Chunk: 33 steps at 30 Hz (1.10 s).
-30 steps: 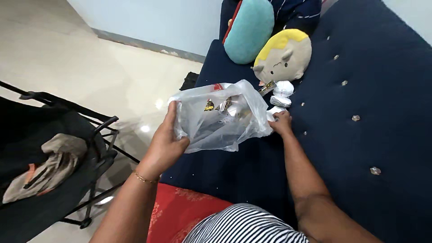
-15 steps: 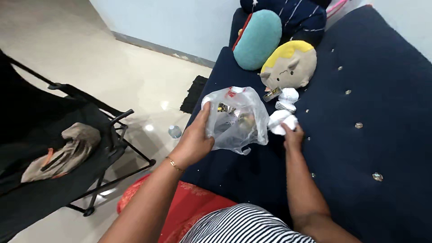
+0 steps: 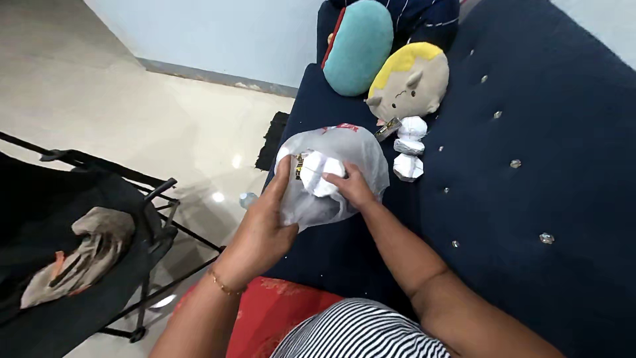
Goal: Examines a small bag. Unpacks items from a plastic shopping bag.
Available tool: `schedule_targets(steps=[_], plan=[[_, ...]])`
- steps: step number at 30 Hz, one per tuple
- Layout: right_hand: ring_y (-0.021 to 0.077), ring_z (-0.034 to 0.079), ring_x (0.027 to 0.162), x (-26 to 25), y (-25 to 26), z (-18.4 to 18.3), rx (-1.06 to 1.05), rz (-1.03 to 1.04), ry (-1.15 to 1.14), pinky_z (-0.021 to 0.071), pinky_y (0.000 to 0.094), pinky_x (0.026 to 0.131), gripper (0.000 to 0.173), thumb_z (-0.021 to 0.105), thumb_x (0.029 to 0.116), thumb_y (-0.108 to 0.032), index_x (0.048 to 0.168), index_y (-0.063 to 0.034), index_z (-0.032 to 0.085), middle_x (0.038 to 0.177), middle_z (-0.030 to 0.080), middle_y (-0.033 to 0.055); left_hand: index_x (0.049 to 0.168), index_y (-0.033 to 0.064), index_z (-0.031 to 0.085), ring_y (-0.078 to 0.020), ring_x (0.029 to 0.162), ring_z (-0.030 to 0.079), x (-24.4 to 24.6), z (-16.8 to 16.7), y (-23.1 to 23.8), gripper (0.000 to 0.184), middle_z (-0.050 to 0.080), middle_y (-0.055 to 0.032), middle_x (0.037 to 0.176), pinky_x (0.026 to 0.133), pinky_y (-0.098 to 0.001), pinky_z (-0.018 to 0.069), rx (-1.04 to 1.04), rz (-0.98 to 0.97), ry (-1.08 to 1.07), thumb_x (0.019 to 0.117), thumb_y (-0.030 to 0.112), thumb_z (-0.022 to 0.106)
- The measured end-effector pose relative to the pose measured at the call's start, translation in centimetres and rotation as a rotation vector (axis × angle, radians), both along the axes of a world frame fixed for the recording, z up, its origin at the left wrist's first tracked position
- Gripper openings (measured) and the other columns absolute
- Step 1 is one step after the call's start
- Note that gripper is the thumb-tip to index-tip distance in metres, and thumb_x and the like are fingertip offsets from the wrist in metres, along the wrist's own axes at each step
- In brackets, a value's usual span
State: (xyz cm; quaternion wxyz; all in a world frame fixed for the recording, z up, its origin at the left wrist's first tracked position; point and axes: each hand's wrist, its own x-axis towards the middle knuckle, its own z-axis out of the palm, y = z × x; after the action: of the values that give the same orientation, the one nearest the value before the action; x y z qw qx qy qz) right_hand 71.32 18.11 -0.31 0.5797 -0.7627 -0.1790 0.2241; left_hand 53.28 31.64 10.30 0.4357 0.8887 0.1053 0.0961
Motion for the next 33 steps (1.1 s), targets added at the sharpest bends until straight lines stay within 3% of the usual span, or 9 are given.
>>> schedule_targets(steps=[3, 7, 10, 13, 16, 20, 24, 27, 33], plan=[[0.0459, 0.053, 0.130, 1.2, -1.1, 1.7, -0.334, 0.051, -0.334, 0.0443, 0.0613, 0.108, 0.068, 0.077, 0.0920, -0.034, 0.143, 0.0041, 0.052, 0.139, 0.053, 0.0314, 0.167, 0.0261, 0.010, -0.0236, 0.130, 0.059, 0.1, -1.1, -0.1, 0.115, 0.046, -0.0114, 0.156, 0.102, -0.0508, 0.0527, 0.027, -0.002, 0.042, 0.0730, -0.006, 0.069], [0.0176, 0.075, 0.087, 5.1, -7.3, 5.2, 0.200, 0.204, -0.416, 0.0648, 0.0353, 0.076, 0.023, 0.063, 0.0996, -0.009, 0.120, -0.0004, 0.068, 0.106, 0.075, 0.0111, 0.167, 0.0273, 0.010, -0.0235, 0.130, 0.059, 1.1, -1.9, 0.0, 0.115, 0.047, -0.0103, 0.156, 0.102, -0.0514, 0.0521, 0.016, -0.030, 0.062, 0.0730, -0.005, 0.069], [0.0167, 0.075, 0.078, 11.1, -11.7, 3.4, 0.411, -0.056, -0.411, 0.0643, 0.0354, 0.067, 0.017, 0.055, 0.1026, -0.013, 0.104, -0.0043, 0.071, 0.093, 0.077, 0.0060, 0.167, 0.0295, 0.010, -0.0198, 0.129, 0.059, 1.5, -2.1, 0.5, 0.116, 0.047, -0.0072, 0.156, 0.101, -0.0480, 0.0534, -0.016, -0.028, 0.053, 0.0728, -0.004, 0.068], [0.0375, 0.063, 0.118, 17.9, -14.9, -1.9, -0.199, -0.451, -0.279, 0.0537, 0.0540, 0.098, 0.065, 0.079, 0.0900, -0.025, 0.142, 0.0021, 0.051, 0.132, 0.061, 0.0269, 0.166, 0.0328, 0.008, -0.0150, 0.134, 0.054, 1.4, -2.2, 1.0, 0.117, 0.039, -0.0015, 0.162, 0.104, -0.0442, 0.0522, -0.053, -0.014, 0.052, 0.0730, -0.005, 0.067], [0.0550, 0.042, 0.137, 21.3, -15.1, -6.3, -0.643, -0.379, -0.237, 0.0371, 0.0688, 0.111, 0.108, 0.095, 0.0710, -0.029, 0.156, 0.0006, 0.035, 0.149, 0.042, 0.0374, 0.167, 0.0312, 0.008, -0.0134, 0.138, 0.051, 1.1, -2.7, 1.3, 0.116, 0.034, -0.0006, 0.165, 0.107, -0.0419, 0.0504, -0.057, -0.003, 0.037, 0.0725, -0.005, 0.066], [0.0590, 0.024, 0.147, 22.5, -13.2, -9.3, -0.840, -0.206, -0.369, 0.0320, 0.0704, 0.114, 0.096, 0.088, 0.0803, -0.031, 0.158, -0.0077, 0.037, 0.161, 0.023, 0.0367, 0.167, 0.0299, 0.008, -0.0129, 0.136, 0.053, 1.1, -2.9, 1.4, 0.117, 0.038, -0.0021, 0.163, 0.106, -0.0398, 0.0509, -0.046, 0.009, 0.033, 0.0716, -0.004, 0.067], [0.0470, 0.049, 0.136, 23.4, -13.8, -10.5, -0.726, -0.294, -0.507, 0.0389, 0.0631, 0.112, 0.049, 0.068, 0.0973, -0.013, 0.144, -0.0025, 0.057, 0.144, 0.054, 0.0287, 0.167, 0.0304, 0.009, -0.0162, 0.133, 0.056, 0.8, -2.7, 1.7, 0.116, 0.042, -0.0043, 0.160, 0.103, -0.0437, 0.0522, -0.011, 0.045, 0.063, 0.0722, -0.004, 0.067], [0.0399, 0.056, 0.133, 22.3, -15.0, -9.3, -0.545, -0.475, -0.588, 0.0407, 0.0573, 0.114, 0.044, 0.063, 0.1012, -0.015, 0.142, 0.0013, 0.057, 0.141, 0.059, 0.0246, 0.166, 0.0309, 0.010, -0.0138, 0.133, 0.055, 0.7, -2.8, 2.2, 0.115, 0.042, -0.0031, 0.160, 0.103, -0.0414, 0.0524, -0.032, 0.051, 0.065, 0.0722, -0.003, 0.067], [0.0512, 0.019, 0.152, 12.7, -16.6, -8.2, -0.506, -0.396, -0.599, 0.0246, 0.0609, 0.123, 0.069, 0.084, 0.0820, -0.030, 0.139, 0.0006, 0.060, 0.163, 0.022, 0.0348, 0.167, 0.0280, 0.010, -0.0120, 0.129, 0.057, 1.2, -2.8, 2.6, 0.115, 0.042, -0.0053, 0.160, 0.100, -0.0372, 0.0535, -0.063, 0.044, 0.025, 0.0717, -0.002, 0.067]])
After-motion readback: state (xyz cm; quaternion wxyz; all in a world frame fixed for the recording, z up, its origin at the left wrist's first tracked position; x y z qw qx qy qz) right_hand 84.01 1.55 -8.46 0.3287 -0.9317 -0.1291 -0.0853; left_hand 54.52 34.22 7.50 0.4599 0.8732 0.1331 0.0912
